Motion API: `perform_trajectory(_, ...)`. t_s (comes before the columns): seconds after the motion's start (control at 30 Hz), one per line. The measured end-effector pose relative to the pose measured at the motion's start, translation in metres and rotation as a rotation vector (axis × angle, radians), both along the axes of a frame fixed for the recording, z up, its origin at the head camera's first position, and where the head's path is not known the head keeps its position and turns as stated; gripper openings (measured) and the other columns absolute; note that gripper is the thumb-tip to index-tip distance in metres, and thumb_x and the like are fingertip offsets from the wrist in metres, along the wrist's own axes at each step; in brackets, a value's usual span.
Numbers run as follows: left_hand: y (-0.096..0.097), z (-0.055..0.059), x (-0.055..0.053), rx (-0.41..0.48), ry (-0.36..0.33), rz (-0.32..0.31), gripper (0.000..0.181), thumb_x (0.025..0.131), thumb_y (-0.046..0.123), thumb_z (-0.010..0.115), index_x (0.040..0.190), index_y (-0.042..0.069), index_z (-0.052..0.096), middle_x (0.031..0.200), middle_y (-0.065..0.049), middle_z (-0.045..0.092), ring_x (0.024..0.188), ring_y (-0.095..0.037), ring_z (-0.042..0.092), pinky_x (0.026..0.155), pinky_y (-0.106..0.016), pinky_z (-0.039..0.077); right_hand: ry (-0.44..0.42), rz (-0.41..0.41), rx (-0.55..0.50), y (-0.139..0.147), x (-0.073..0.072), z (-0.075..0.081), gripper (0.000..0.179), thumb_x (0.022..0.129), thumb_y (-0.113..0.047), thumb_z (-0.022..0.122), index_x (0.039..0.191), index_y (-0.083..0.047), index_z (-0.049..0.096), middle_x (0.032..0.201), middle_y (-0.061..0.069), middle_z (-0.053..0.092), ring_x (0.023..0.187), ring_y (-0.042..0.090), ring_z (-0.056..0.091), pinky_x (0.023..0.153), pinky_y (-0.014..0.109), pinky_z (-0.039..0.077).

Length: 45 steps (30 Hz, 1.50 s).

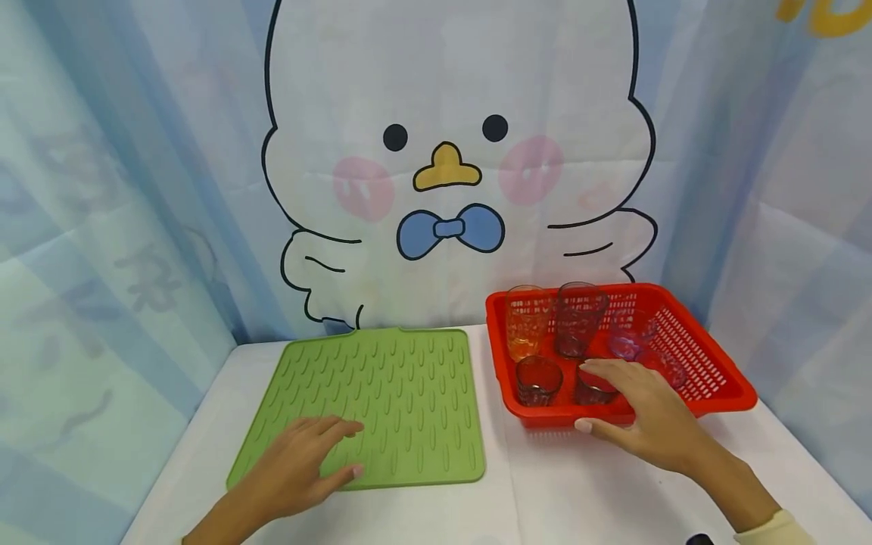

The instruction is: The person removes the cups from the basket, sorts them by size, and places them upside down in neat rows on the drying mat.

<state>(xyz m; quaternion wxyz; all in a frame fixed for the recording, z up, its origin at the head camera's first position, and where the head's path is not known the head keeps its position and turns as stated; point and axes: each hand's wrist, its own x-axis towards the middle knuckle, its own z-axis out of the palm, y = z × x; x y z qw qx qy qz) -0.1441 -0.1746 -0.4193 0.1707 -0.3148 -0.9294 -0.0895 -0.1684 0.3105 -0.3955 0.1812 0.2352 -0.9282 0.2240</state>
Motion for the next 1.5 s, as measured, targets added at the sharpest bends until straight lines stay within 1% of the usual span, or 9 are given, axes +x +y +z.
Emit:
perform_trajectory(0.07, 0.002, 0.001, -0.003, 0.046, -0.026, -0.025, 0.041, 0.092, 0.049, 0.069, 0.120, 0.019, 0.067, 0.106, 0.007, 0.071, 0.094, -0.009, 0.066, 0.081, -0.036, 0.055, -0.016, -0.017, -0.010, 0.006, 0.000, 0.001, 0.072, 0.071, -0.033, 0.090, 0.135, -0.020, 0.060, 0.133, 0.008, 0.062, 0.126, 0.013, 0.047, 0.089, 0.069, 0.045)
perform_trajectory(0.13, 0.005, 0.002, -0.006, 0.094, -0.050, -0.056, 0.038, 0.093, 0.047, 0.068, 0.117, 0.018, 0.068, 0.103, 0.007, 0.072, 0.088, -0.006, 0.065, 0.075, -0.032, 0.055, -0.013, -0.027, -0.016, 0.013, -0.002, 0.001, 0.069, 0.071, -0.030, 0.091, 0.133, -0.021, 0.061, 0.131, 0.004, 0.062, 0.125, -0.003, 0.042, 0.091, 0.050, 0.054)
perform_trajectory(0.2, 0.008, 0.004, -0.009, 0.139, -0.090, -0.078, 0.036, 0.094, 0.045, 0.068, 0.114, 0.016, 0.068, 0.102, 0.006, 0.073, 0.083, -0.006, 0.065, 0.070, -0.027, 0.054, -0.010, -0.041, -0.039, 0.020, -0.004, 0.002, 0.067, 0.071, -0.026, 0.092, 0.132, -0.021, 0.063, 0.128, -0.001, 0.062, 0.120, -0.018, 0.035, 0.087, 0.030, 0.054)
perform_trajectory(0.3, 0.012, 0.008, -0.014, 0.176, -0.145, -0.075, 0.033, 0.095, 0.044, 0.068, 0.112, 0.016, 0.069, 0.100, 0.005, 0.073, 0.082, -0.007, 0.066, 0.067, -0.023, 0.053, -0.040, -0.059, -0.079, 0.031, -0.010, 0.003, 0.064, 0.073, -0.022, 0.090, 0.131, -0.021, 0.064, 0.126, -0.004, 0.062, 0.117, -0.021, 0.033, 0.080, 0.019, 0.052)
perform_trajectory(0.4, 0.018, 0.011, -0.018, 0.184, -0.188, -0.063, 0.033, 0.095, 0.045, 0.066, 0.111, 0.016, 0.069, 0.097, 0.007, 0.072, 0.081, -0.005, 0.065, 0.067, -0.022, 0.052, -0.089, -0.098, -0.111, 0.042, -0.017, 0.006, 0.062, 0.076, -0.022, 0.088, 0.133, -0.018, 0.063, 0.128, 0.005, 0.062, 0.118, -0.007, 0.042, 0.073, 0.038, 0.060)
perform_trajectory(0.57, 0.026, 0.014, -0.022, 0.173, -0.219, -0.060, 0.033, 0.095, 0.045, 0.067, 0.113, 0.017, 0.069, 0.094, 0.010, 0.071, 0.080, -0.001, 0.063, 0.068, -0.021, 0.052, -0.177, -0.162, -0.101, 0.060, -0.028, 0.008, 0.066, 0.082, -0.029, 0.083, 0.138, -0.009, 0.055, 0.134, 0.029, 0.053, 0.117, 0.044, 0.043, 0.072, 0.069, 0.052)
perform_trajectory(0.67, 0.029, 0.016, -0.022, 0.180, -0.235, -0.053, 0.033, 0.095, 0.045, 0.067, 0.114, 0.018, 0.069, 0.095, 0.010, 0.071, 0.081, -0.003, 0.064, 0.068, -0.021, 0.052, -0.237, -0.177, -0.096, 0.070, -0.036, 0.007, 0.071, 0.084, -0.031, 0.081, 0.141, -0.003, 0.050, 0.136, 0.035, 0.047, 0.116, 0.057, 0.039, 0.071, 0.072, 0.051)
perform_trajectory(0.97, 0.039, 0.024, -0.030, 0.189, -0.259, -0.073, 0.040, 0.097, 0.053, 0.061, 0.117, 0.019, 0.068, 0.096, 0.011, 0.070, 0.083, -0.003, 0.064, 0.071, -0.023, 0.053, -0.396, -0.251, -0.022, 0.099, -0.047, -0.003, 0.090, 0.084, -0.040, 0.078, 0.147, 0.008, 0.035, 0.129, 0.042, 0.044, 0.104, 0.056, 0.048, 0.066, 0.057, 0.058)
perform_trajectory(1.5, 0.055, 0.027, -0.037, 0.186, -0.256, -0.123, 0.041, 0.096, 0.051, 0.062, 0.118, 0.017, 0.067, 0.097, 0.009, 0.070, 0.083, -0.005, 0.065, 0.073, -0.022, 0.052, -0.468, -0.296, 0.087, 0.117, -0.065, -0.008, 0.097, 0.082, -0.046, 0.078, 0.141, 0.017, 0.035, 0.125, 0.048, 0.044, 0.104, 0.059, 0.049, 0.069, 0.057, 0.058)
